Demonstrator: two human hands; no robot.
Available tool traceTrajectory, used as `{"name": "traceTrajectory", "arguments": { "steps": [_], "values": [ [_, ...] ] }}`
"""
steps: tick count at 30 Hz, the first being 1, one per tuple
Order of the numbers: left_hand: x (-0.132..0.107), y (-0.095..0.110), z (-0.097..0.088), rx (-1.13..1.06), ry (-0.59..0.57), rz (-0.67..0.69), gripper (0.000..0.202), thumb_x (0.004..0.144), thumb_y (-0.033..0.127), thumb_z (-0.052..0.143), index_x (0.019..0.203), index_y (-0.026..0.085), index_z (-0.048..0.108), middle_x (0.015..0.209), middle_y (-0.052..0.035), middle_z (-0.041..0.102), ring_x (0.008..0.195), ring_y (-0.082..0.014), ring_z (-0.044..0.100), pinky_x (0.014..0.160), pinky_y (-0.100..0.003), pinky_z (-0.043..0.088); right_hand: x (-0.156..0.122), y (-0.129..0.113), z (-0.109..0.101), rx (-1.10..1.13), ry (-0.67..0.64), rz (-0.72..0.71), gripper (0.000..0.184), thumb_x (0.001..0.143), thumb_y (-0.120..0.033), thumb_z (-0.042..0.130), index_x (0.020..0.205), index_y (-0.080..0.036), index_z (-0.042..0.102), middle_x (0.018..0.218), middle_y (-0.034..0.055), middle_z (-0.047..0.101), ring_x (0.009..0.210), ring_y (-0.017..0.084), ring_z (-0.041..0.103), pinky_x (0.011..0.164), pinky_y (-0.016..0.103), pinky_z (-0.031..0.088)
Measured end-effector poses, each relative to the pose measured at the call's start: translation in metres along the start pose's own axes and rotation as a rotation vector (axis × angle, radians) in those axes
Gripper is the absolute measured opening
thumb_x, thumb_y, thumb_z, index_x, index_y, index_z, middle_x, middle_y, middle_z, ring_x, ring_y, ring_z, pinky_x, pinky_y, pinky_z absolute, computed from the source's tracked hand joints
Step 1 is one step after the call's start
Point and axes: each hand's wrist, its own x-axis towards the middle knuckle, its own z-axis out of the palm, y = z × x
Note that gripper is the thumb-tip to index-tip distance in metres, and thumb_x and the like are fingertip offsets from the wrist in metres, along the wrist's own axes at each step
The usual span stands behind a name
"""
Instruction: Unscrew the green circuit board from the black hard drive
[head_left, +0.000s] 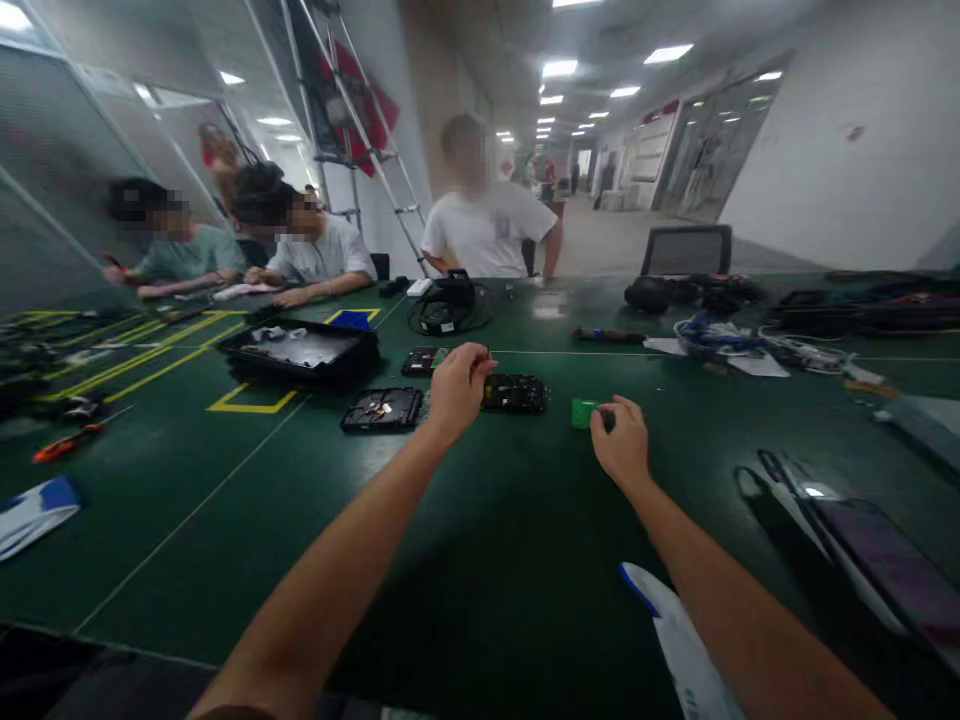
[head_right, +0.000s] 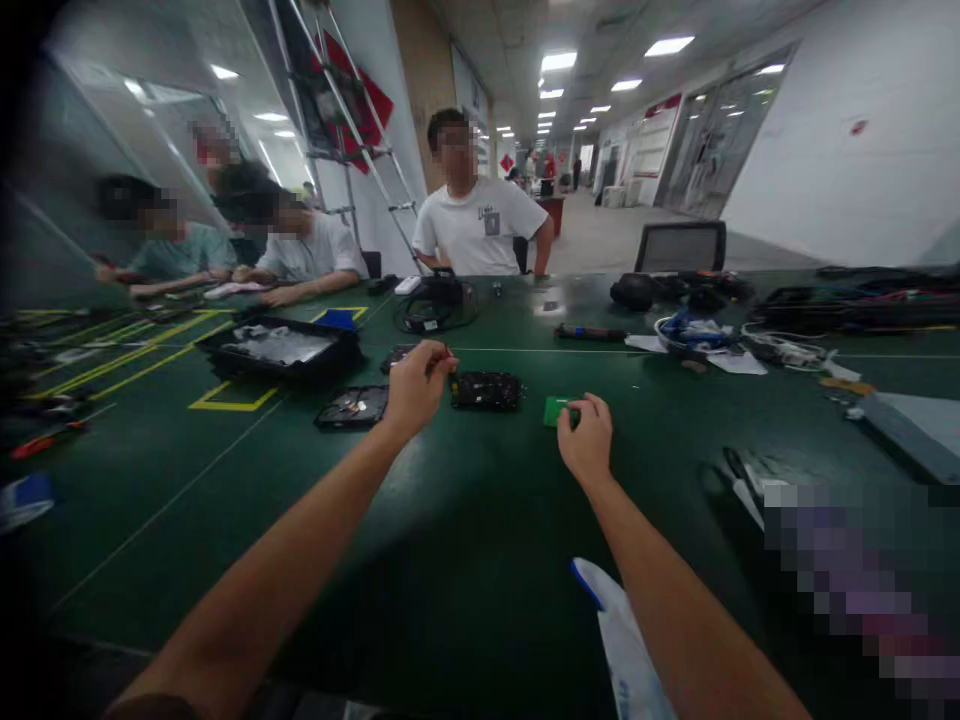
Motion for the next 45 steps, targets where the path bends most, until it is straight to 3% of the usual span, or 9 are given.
{"name": "traceTrajectory", "arguments": {
  "steps": [4,8,13,18,22,26,35,41,45],
  "values": [
    [-0.027,0.015,0.045,-0.268,-0.083,-0.15,0.01,0.089,0.024,0.066,0.083,0.019,0.06,0.084,-0.0003,0.066,0.076,-0.0142,0.061,0.073,-0.026,0.048,-0.001,-0.018,-0.028,0.154,-0.152,-0.24,0.028,0.095,-0.031,0.054,0.118,-0.019,0.064,0.135,0.0142,0.061,0.129,0.028,0.055,0.112,0.048,0.042],
    [-0.042,0.026,0.085,-0.508,-0.14,-0.226,0.015,0.088,0.029,0.068,0.08,0.018,0.061,0.084,-0.0021,0.068,0.078,-0.0148,0.064,0.074,-0.027,0.051,-0.006,-0.033,-0.033,0.24,-0.339,-0.309,0.059,0.094,-0.029,0.057,0.15,-0.02,0.039,0.144,0.0137,0.055,0.128,0.027,0.057,0.108,0.045,0.047],
    [-0.05,0.024,0.108,-0.558,-0.221,-0.211,0.016,0.09,0.033,0.068,0.089,0.017,0.065,0.096,-0.0063,0.072,0.089,-0.018,0.068,0.085,-0.033,0.054,-0.01,-0.033,-0.019,0.19,-0.409,-0.359,0.042,0.098,-0.027,0.049,0.139,-0.019,0.05,0.132,0.0135,0.063,0.119,0.027,0.061,0.104,0.046,0.049],
    [-0.054,-0.009,0.089,-0.02,-0.269,-0.098,0.047,0.088,0.039,0.07,0.129,0.02,0.059,0.128,-0.0119,0.066,0.121,-0.0262,0.06,0.107,-0.044,0.046,0.001,-0.023,-0.022,0.046,-0.322,-0.231,0.038,0.098,-0.027,0.044,0.132,-0.013,0.053,0.124,0.0164,0.063,0.112,0.027,0.061,0.1,0.043,0.049],
    [-0.053,-0.043,0.068,0.36,-0.453,-0.041,0.074,0.086,0.057,0.066,0.146,0.018,0.047,0.155,-0.0149,0.045,0.147,-0.0329,0.035,0.122,-0.049,0.027,0.027,-0.018,-0.027,-0.037,-0.261,0.011,0.031,0.097,-0.03,0.044,0.119,-0.014,0.059,0.109,0.0134,0.067,0.098,0.025,0.063,0.09,0.038,0.05],
    [-0.056,-0.06,0.065,0.509,-0.67,-0.05,0.089,0.089,0.074,0.047,0.155,0.015,0.036,0.165,-0.016,0.026,0.154,-0.0347,0.022,0.125,-0.05,0.019,0.05,-0.014,-0.019,-0.22,-0.453,0.243,0.03,0.093,-0.033,0.051,0.11,-0.013,0.066,0.106,0.0154,0.067,0.098,0.027,0.064,0.087,0.037,0.05],
    [-0.09,-0.052,0.039,0.636,-0.677,-0.036,0.095,0.09,0.079,0.033,0.157,0.012,0.032,0.167,-0.0166,0.019,0.155,-0.0355,0.017,0.125,-0.05,0.016,0.058,0.011,-0.004,-0.356,-0.752,0.291,0.104,0.072,-0.088,0.053,0.151,-0.021,0.043,0.142,0.0231,0.041,0.119,0.042,0.058,0.094,0.05,0.049],
    [-0.114,-0.032,0.014,0.607,-0.728,-0.018,0.094,0.09,0.079,0.032,0.16,0.015,0.028,0.168,-0.0137,0.015,0.155,-0.0347,0.016,0.125,-0.051,0.017,0.059,0.024,-0.002,-0.277,-0.704,0.324,0.096,0.06,-0.078,0.075,0.131,-0.016,0.057,0.131,0.0204,0.051,0.109,0.036,0.061,0.09,0.048,0.051],
    [-0.122,-0.012,0.012,0.558,-0.752,0.01,0.096,0.089,0.08,0.035,0.16,0.017,0.026,0.168,-0.0133,0.016,0.155,-0.0349,0.016,0.125,-0.053,0.018,0.052,0.029,-0.004,0.12,-0.499,0.548,0.074,0.052,-0.047,0.093,0.112,-0.017,0.06,0.105,0.0125,0.064,0.093,0.028,0.063,0.076,0.039,0.055]
  ]
}}
